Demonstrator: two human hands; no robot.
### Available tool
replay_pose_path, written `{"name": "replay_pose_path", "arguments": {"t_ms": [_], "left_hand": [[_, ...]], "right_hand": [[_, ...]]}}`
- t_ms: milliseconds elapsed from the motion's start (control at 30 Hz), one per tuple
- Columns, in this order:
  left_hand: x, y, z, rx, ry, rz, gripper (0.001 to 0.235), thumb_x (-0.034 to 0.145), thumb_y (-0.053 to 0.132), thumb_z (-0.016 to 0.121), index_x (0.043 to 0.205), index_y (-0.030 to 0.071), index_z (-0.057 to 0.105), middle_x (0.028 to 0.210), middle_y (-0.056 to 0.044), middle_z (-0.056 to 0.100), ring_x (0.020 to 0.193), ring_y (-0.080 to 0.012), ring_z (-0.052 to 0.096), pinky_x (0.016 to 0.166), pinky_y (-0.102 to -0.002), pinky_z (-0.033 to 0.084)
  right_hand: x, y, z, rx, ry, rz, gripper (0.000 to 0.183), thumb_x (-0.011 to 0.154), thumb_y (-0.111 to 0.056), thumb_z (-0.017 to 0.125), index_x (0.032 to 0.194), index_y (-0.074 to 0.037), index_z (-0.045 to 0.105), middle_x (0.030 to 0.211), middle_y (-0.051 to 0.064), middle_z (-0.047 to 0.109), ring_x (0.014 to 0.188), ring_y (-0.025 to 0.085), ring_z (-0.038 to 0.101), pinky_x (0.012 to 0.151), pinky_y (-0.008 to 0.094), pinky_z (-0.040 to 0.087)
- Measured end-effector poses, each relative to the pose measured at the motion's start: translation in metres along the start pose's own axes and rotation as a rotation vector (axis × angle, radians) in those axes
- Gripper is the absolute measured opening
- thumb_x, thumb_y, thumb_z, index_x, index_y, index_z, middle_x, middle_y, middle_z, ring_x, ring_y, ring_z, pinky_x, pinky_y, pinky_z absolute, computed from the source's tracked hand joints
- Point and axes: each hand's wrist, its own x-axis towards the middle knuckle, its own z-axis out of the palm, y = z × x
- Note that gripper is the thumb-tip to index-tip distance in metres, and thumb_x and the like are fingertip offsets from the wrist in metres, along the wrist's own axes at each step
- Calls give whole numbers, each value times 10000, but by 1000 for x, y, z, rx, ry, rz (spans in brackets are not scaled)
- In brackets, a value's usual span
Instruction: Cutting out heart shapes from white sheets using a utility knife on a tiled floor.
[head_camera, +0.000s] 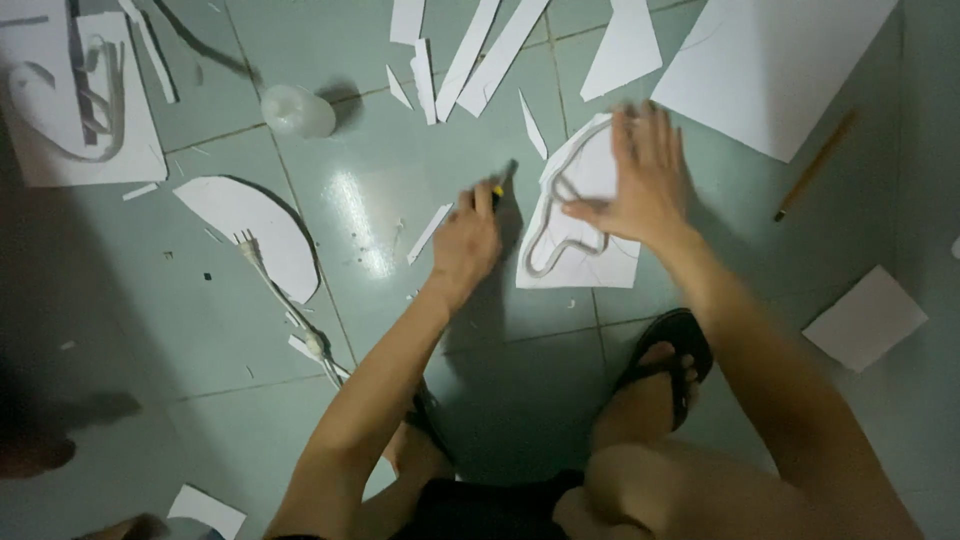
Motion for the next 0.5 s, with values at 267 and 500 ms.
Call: {"name": "replay_pose_path", "arguments": {"t_ms": [267, 500], "left_hand": [[42, 14, 13, -75, 371, 220, 463, 976, 86, 541, 1413, -48, 468, 1311, -303, 522, 1193, -507, 580, 937, -543, 533], [92, 17, 56, -816, 57, 17, 417, 1039, 442, 531, 1219, 114, 716, 1101, -153, 741, 1049, -378, 724, 842, -462, 590]], "right_hand": [[-23, 23, 13, 100, 78, 72, 1310, 670, -722, 804, 1589, 89, 341, 1521, 461, 278, 1450, 608, 241, 1201, 640, 153], [-24, 28, 23, 331, 155, -49, 1245, 660, -604, 921, 1614, -36, 358, 1565, 381, 240, 1462, 572, 276, 1207, 605, 210]]}}
